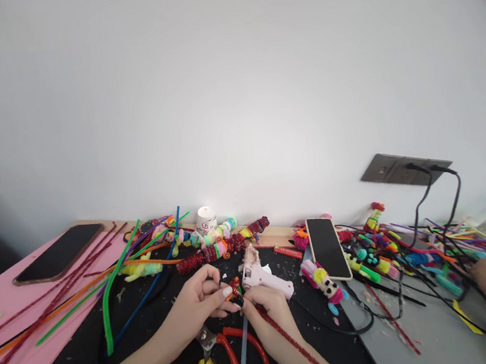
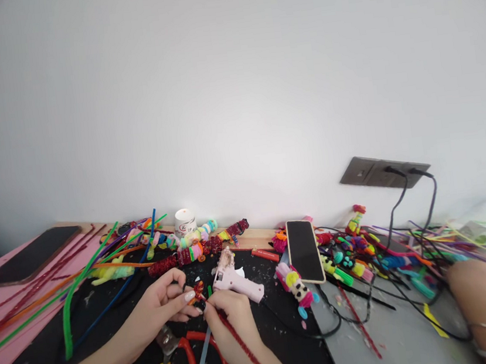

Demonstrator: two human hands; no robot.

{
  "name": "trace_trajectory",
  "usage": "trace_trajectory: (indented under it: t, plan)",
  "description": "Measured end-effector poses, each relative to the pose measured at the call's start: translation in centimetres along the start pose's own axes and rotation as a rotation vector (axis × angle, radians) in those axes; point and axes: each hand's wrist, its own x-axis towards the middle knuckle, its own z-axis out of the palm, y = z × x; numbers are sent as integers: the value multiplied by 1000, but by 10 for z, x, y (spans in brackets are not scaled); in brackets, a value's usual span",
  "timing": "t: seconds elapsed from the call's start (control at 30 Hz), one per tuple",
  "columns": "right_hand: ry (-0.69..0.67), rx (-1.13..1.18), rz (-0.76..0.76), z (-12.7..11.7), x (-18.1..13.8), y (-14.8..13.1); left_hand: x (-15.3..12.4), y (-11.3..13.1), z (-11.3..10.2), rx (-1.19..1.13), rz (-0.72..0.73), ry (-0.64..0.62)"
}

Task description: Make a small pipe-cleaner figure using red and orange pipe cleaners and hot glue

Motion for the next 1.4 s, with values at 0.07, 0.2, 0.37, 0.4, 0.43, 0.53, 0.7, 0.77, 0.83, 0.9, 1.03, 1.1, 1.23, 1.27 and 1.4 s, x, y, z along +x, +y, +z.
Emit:
trace_trajectory:
  t: [0.07, 0.2, 0.37, 0.4, 0.43, 0.53, 0.7, 0.77, 0.83, 0.9, 1.03, 1.1, 1.23, 1.27, 1.4]
  plan:
    - [2, 0, -15, 0, 0, 1, 0, -1, 0, 8, 9, 5]
    - [-6, -31, -36, 0, 0, 3, 0, 0, 0, 29, 43, 17]
    - [-23, -121, -137, -3, -2, 0, -2, 3, 2, 56, 78, 59]
    - [-38, -150, -161, -3, -3, -1, -3, 3, 3, 63, 89, 63]
    - [-51, -183, -186, -3, -4, -2, -4, 3, 3, 72, 104, 66]
    - [-83, -265, -234, -3, -6, -3, -6, 1, 4, 93, 156, 65]
    - [-22, -218, -198, -5, -3, 2, 0, 2, -1, 17, 95, 118]
    - [70, -242, -149, -8, 1, 6, 5, 4, -5, -52, 42, 146]
    - [172, -361, -52, -12, 5, 13, 9, 4, -10, -161, 11, 153]
    - [223, -506, 69, -15, 6, 20, 12, 2, -14, -278, -13, 132]
    - [190, -626, 216, -15, 5, 34, 12, -2, -17, -444, -70, 91]
    - [147, -656, 226, -15, 4, 38, 11, -2, -16, -502, -88, 92]
    - [83, -666, 278, -17, 7, 36, 8, 4, -12, -580, -108, 133]
    - [70, -651, 305, -19, 8, 34, 8, 6, -11, -589, -111, 153]
    - [64, -553, 377, -23, 12, 27, 6, 11, -7, -618, -122, 217]
